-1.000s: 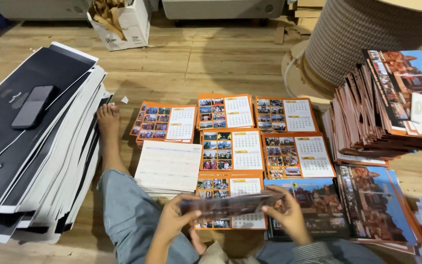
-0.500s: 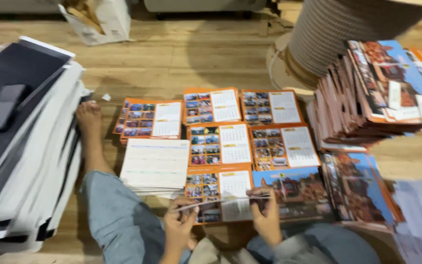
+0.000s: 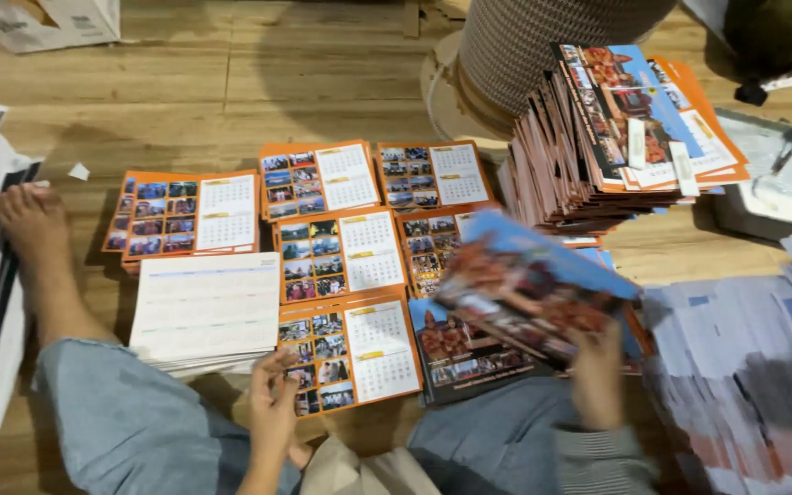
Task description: The person sits on the floor and sorts through a large stack of orange calendars. They pick up the calendars, flip through the pages to check the contents, and place them into separate piles on the floor.
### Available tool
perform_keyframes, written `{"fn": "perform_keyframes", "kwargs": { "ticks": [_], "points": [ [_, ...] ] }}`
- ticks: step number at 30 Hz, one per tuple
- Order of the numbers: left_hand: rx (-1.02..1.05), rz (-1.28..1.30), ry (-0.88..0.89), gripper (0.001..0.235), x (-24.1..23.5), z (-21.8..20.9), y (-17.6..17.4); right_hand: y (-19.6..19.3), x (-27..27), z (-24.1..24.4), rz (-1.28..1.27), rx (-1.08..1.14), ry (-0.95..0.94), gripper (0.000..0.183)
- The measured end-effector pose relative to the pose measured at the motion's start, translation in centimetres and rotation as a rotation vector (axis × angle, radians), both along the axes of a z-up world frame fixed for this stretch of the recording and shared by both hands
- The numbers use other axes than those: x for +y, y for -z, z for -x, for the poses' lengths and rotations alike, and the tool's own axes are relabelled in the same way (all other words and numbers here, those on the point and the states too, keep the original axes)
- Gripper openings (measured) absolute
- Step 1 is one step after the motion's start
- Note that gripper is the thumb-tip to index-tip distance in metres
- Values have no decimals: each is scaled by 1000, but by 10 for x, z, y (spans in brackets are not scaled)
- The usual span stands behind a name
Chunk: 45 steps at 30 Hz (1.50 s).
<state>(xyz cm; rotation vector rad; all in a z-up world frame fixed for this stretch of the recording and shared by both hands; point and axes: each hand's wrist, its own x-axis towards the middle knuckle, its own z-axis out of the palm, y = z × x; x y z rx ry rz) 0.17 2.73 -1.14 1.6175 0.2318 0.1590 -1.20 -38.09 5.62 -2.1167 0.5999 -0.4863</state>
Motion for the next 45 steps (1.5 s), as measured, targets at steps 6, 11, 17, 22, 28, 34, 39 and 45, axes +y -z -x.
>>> {"fn": "perform_keyframes", "kwargs": {
  "ticks": [6, 11, 17, 22, 28, 34, 39, 45],
  "points": [
    [240, -127, 19, 29, -10, -5, -33, 86, -140, 33, -652, 322, 627, 16],
    [177, -349, 143, 29, -11, -3, -26, 122, -175, 47, 538, 633, -241, 37],
    [-109, -701, 332, 38, -13, -3, -5, 142, -188, 57, 393, 574, -159, 45],
    [-182, -881, 400, 45, -20, -2, 3, 144, -186, 52, 432, 578, -197, 33],
    [-110, -946, 451, 47, -23, 0, 1, 145, -187, 53, 478, 644, -140, 35],
    [-92, -1048, 468, 47, -24, 1, 5, 102, -145, 44, 156, 422, -330, 28],
    [-128, -1205, 366, 65, -42, 6, -2, 98, -125, 22, -1144, 121, 382, 28],
    [-292, -1014, 718, 63, -116, 3, -57, -12, -49, 6, -674, 374, 637, 71]
  ]
}}
